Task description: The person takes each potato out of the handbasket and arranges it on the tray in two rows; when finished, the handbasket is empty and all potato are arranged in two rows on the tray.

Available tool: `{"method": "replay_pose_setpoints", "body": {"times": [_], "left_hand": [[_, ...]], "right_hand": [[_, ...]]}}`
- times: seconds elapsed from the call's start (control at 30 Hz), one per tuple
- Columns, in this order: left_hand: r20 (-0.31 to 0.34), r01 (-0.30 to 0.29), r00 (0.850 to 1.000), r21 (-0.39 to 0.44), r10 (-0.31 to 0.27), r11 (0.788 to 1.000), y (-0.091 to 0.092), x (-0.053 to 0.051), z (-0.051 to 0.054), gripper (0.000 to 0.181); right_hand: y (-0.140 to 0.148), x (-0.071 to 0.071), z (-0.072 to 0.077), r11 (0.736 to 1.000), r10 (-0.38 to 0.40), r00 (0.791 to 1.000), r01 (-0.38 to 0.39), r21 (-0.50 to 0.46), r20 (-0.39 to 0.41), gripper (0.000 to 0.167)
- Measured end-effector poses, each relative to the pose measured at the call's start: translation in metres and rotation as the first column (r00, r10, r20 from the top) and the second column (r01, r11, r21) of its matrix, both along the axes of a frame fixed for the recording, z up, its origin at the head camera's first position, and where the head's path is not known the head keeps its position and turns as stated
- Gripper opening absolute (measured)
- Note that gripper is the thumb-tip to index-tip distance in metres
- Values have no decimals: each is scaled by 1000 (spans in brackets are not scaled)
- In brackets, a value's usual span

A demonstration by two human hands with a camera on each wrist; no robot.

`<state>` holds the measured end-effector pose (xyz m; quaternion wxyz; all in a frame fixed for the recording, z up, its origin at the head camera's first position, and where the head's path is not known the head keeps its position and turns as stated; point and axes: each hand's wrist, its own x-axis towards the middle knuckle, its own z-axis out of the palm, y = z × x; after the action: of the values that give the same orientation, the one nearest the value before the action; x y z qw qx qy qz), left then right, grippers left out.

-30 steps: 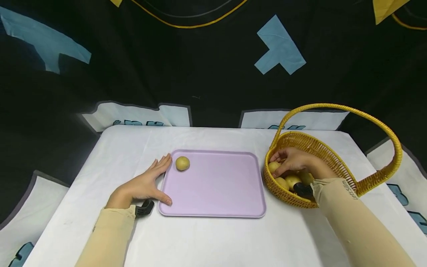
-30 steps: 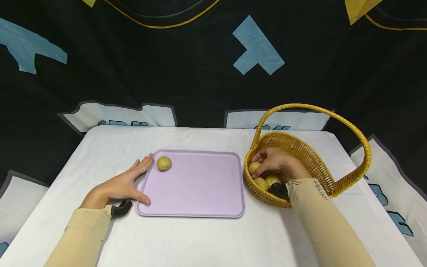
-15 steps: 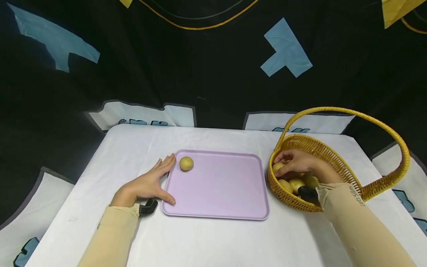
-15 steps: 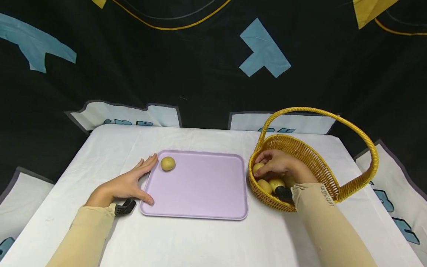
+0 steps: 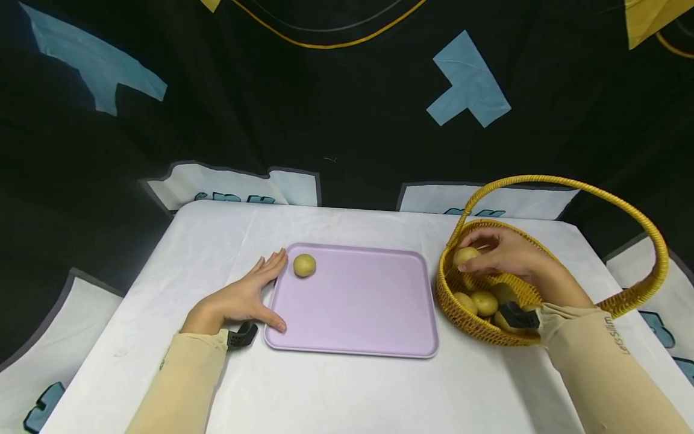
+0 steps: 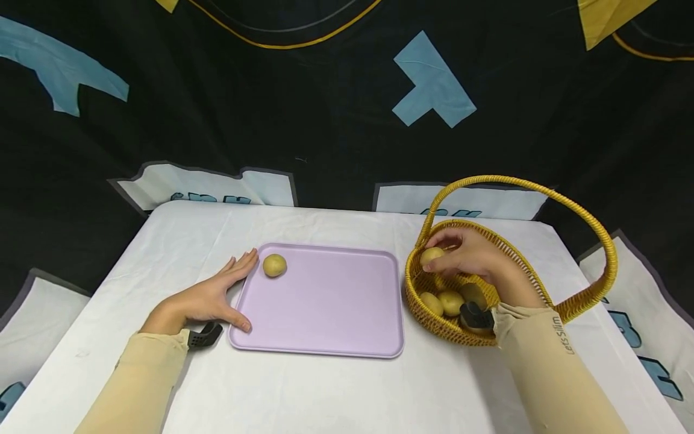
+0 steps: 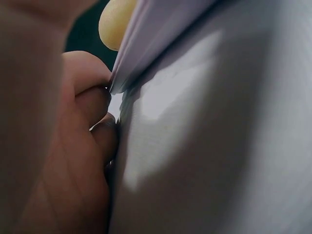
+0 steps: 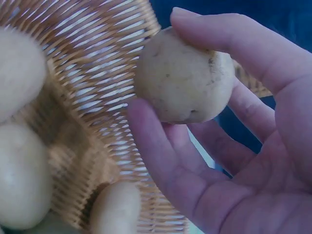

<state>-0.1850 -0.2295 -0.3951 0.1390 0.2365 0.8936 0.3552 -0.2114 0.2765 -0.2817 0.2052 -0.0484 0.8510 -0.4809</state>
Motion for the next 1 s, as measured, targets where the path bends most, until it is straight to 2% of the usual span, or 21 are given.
{"method": "replay_pose_setpoints", "body": {"times": [0.1,0.23,0.4,0.53,0.73,0.87,1.0], "left_hand": [[4,3,1000,0,-3,1000,1,1,-1,144],[9,3,1000,3,-3,1000,1,3,-2,144],[10,0,1000,-1,0,1000,-1,5,-3,144],[8,2,1000,-1,-2,1000,-2,5,-1,145],[7,-2,1000,-4,2,1000,-3,4,1,145],[13,-6,1000,-7,6,1000,-3,3,1,145],[12,0,1000,-13,0,1000,-1,0,1,146]], "right_hand": [[-3,4,7,1000,-13,999,12,-18,-39,48],[-14,9,11,999,10,991,-15,-43,-132,46],[-36,14,14,992,-20,979,-6,-123,-204,46],[-61,17,14,984,-16,969,-29,-178,-246,48],[-103,12,-2,977,42,969,-90,-191,-243,48],[-129,8,-18,968,72,970,-124,-220,-234,46],[-148,3,-37,967,72,972,-123,-223,-225,44]]}}
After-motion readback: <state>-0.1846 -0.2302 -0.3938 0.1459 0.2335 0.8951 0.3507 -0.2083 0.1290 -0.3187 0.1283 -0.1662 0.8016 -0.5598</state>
